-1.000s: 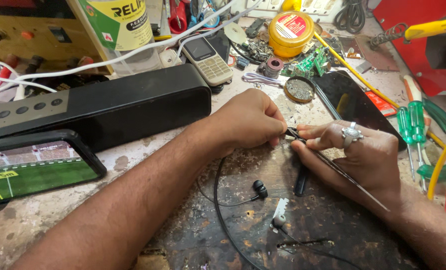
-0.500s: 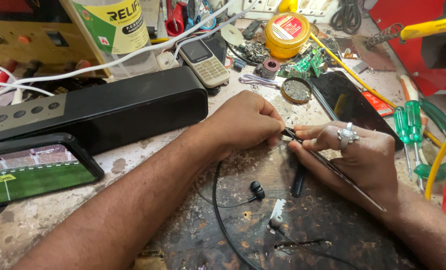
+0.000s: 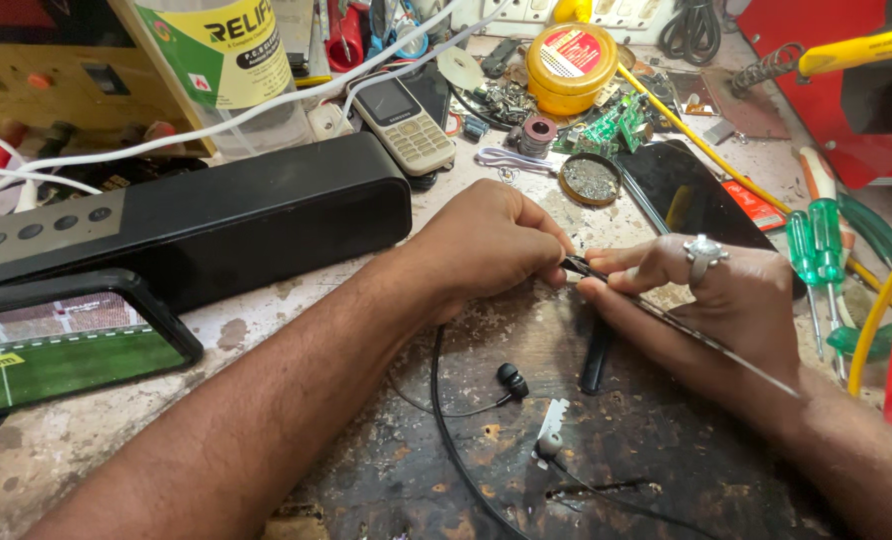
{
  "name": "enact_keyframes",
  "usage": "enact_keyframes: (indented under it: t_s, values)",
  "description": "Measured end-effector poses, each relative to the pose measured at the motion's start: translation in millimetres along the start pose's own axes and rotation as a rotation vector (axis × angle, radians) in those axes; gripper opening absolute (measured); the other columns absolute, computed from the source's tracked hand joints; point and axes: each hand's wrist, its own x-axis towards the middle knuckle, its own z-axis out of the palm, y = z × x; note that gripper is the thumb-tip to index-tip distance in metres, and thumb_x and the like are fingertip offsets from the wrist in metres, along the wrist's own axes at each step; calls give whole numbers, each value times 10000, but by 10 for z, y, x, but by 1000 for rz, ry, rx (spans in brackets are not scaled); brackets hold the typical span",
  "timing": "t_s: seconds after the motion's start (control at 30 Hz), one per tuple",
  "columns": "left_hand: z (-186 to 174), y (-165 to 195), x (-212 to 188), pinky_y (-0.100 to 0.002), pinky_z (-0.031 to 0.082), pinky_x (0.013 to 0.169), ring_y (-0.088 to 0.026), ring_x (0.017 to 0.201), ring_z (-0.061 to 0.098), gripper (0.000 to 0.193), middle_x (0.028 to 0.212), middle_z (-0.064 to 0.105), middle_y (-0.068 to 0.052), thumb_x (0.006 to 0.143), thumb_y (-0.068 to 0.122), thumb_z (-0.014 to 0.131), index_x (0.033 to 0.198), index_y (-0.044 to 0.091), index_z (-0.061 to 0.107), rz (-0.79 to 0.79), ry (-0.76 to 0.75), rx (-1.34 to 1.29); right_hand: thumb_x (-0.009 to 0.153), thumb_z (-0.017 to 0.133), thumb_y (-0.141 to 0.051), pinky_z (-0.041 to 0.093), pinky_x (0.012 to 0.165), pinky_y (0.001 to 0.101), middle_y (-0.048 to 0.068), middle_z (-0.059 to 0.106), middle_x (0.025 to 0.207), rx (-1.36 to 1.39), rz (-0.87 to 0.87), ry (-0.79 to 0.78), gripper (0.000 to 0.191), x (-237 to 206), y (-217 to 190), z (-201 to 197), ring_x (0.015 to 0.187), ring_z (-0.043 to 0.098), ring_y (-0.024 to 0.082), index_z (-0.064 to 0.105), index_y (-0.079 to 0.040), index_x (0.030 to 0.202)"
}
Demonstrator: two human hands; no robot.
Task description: The person opens the plastic casing of a neckband earphone, works on the internal wiring by hand, and uses tweezers to handle small parts. They then solder a small green circuit board with a soldering iron and reassemble the earphone casing, pressing the halves together at the end.
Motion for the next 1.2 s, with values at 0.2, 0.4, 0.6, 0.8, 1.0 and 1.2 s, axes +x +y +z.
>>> enact_keyframes:
  t_s: [0.2, 0.4, 0.6, 0.8, 1.0, 1.2]
  values:
    - [-18, -17, -5, -228, 533, 607, -106, 674, 692, 136, 782, 777, -85, 799, 56, 704, 887, -9, 785, 9, -28, -30, 850, 822, -101, 633, 843, 299, 120, 795, 999, 64, 60, -11, 186, -11, 63, 7, 1028, 780, 182, 643, -52, 825]
    - [-11, -6, -3, -225, 527, 591, -96, 650, 688, 148, 763, 778, -83, 797, 73, 696, 880, -8, 787, 11, -17, -11, 838, 834, -121, 624, 796, 285, 122, 793, 1009, 1, 6, -22, 180, -14, 91, 10, 955, 790, 169, 668, -52, 847]
    - [-5, 18, -20, -230, 468, 528, -76, 590, 626, 157, 723, 771, -60, 783, 92, 693, 848, 5, 806, 3, 9, 25, 830, 839, -122, 627, 741, 260, 101, 805, 1011, 55, 105, -35, 194, -7, 132, -10, 890, 796, 138, 654, -64, 823]
    - [-5, 16, -19, -232, 442, 502, -72, 566, 596, 152, 704, 763, -52, 792, 115, 695, 833, 19, 807, 3, 13, 25, 858, 806, -77, 627, 799, 249, 126, 807, 1036, 343, 289, 26, 184, -35, 165, 53, 935, 761, 119, 624, -51, 846]
    - [-7, -3, -6, -228, 474, 528, -84, 592, 639, 145, 722, 765, -67, 783, 73, 691, 852, -3, 794, 12, -2, 3, 841, 829, -110, 601, 773, 239, 101, 816, 1013, 197, 247, 5, 195, -57, 143, 76, 893, 760, 94, 648, -40, 817]
    - [-15, 3, -11, -223, 502, 553, -89, 621, 670, 149, 746, 772, -77, 795, 55, 686, 892, -6, 782, 15, -25, -9, 839, 838, -144, 599, 729, 229, 79, 815, 977, 146, 243, 30, 176, -41, 104, 74, 840, 759, 88, 692, -50, 820]
